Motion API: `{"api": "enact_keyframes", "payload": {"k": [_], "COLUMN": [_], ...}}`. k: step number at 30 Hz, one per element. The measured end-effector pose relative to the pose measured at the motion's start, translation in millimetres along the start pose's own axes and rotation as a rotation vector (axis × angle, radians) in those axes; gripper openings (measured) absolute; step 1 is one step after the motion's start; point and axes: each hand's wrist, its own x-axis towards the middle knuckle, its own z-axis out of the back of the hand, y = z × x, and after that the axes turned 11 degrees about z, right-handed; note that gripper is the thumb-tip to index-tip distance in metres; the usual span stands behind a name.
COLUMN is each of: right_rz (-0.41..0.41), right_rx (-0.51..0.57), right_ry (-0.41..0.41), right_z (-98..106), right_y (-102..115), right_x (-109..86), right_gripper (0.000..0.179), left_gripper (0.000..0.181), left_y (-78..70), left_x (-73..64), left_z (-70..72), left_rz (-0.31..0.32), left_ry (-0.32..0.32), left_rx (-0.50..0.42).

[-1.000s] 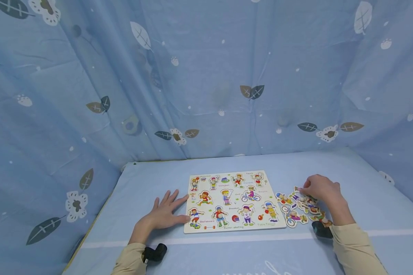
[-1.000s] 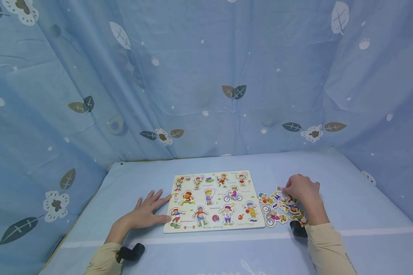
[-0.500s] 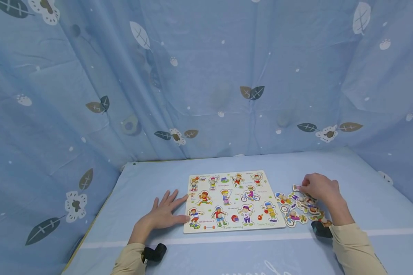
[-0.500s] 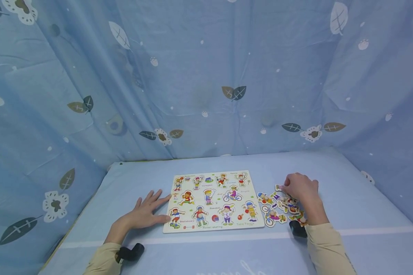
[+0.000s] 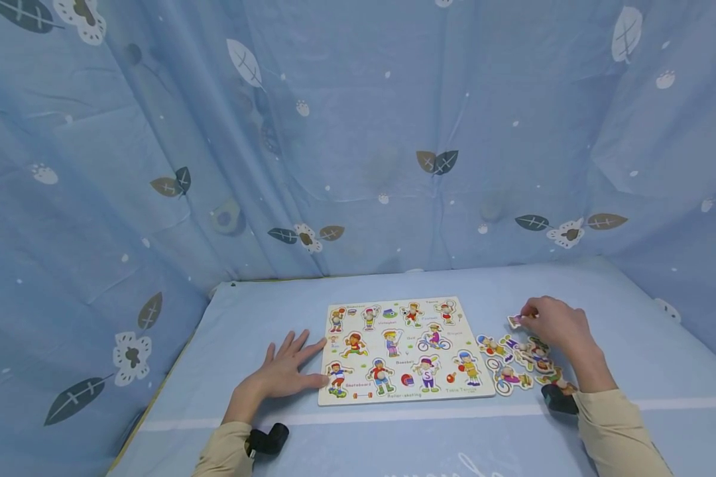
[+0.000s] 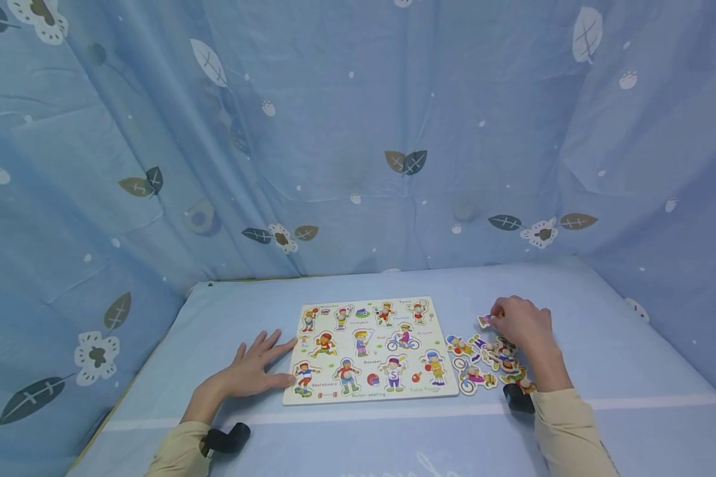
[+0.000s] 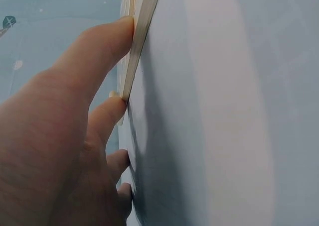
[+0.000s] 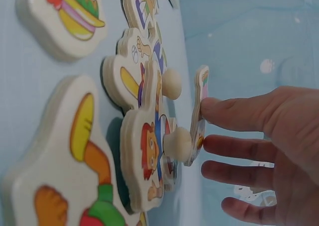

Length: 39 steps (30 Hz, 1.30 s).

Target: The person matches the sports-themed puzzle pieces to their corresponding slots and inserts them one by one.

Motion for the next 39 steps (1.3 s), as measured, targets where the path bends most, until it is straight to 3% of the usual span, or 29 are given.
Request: {"api": "enact_keyframes", "payload": {"k": [24, 39], "right_rz": [0.059, 0.159], "right_rx": [-0.068, -0.086], "right_ry": [-0.027, -0.073], "right_z": [-6, -16], "right_y": [16, 48], "right_x": [5.7, 8.1], "right_gripper": [0.02, 0.015], "left_gripper": [0.084, 0.084], "left_y": [2.4, 3.7], "left_x": [4.6, 3.1], "left_z": [-3.6, -5.0], "left_rz": [0.019, 0.008], "left_ry": [-0.007, -0.007], "left_rx": [0.018, 0.007]}}
